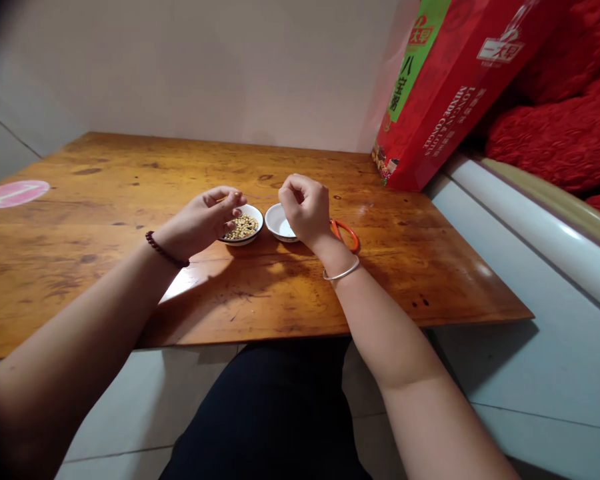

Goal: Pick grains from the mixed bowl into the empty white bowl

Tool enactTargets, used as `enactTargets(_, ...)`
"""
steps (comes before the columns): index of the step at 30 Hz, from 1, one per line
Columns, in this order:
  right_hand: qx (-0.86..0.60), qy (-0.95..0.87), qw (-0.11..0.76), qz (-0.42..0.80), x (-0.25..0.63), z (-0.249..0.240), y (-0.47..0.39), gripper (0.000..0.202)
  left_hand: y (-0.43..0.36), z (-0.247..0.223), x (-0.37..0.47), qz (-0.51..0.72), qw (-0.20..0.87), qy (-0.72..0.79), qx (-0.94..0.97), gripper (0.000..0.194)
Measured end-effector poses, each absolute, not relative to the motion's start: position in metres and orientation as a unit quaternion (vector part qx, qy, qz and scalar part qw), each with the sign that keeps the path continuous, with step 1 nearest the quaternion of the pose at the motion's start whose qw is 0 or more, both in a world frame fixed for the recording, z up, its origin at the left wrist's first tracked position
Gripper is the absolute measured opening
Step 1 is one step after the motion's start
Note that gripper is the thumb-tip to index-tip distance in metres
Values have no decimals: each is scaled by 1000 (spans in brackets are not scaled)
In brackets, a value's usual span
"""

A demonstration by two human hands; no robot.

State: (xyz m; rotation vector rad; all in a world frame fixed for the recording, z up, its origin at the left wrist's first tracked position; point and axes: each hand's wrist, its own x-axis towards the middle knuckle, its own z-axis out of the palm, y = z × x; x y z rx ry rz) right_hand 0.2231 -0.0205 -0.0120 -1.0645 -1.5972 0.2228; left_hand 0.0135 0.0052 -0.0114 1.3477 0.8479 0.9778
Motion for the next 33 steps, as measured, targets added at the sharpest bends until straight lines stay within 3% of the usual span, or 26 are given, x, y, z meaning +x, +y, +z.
enactTargets(21,-391,-680,612,100,222,-12,-19,38,-2,-4,20,430,646,373,509,34)
enactTargets(33,-398,-680,607,104,221,-10,-22,36,-1,-5,19,433,645,352,523,44)
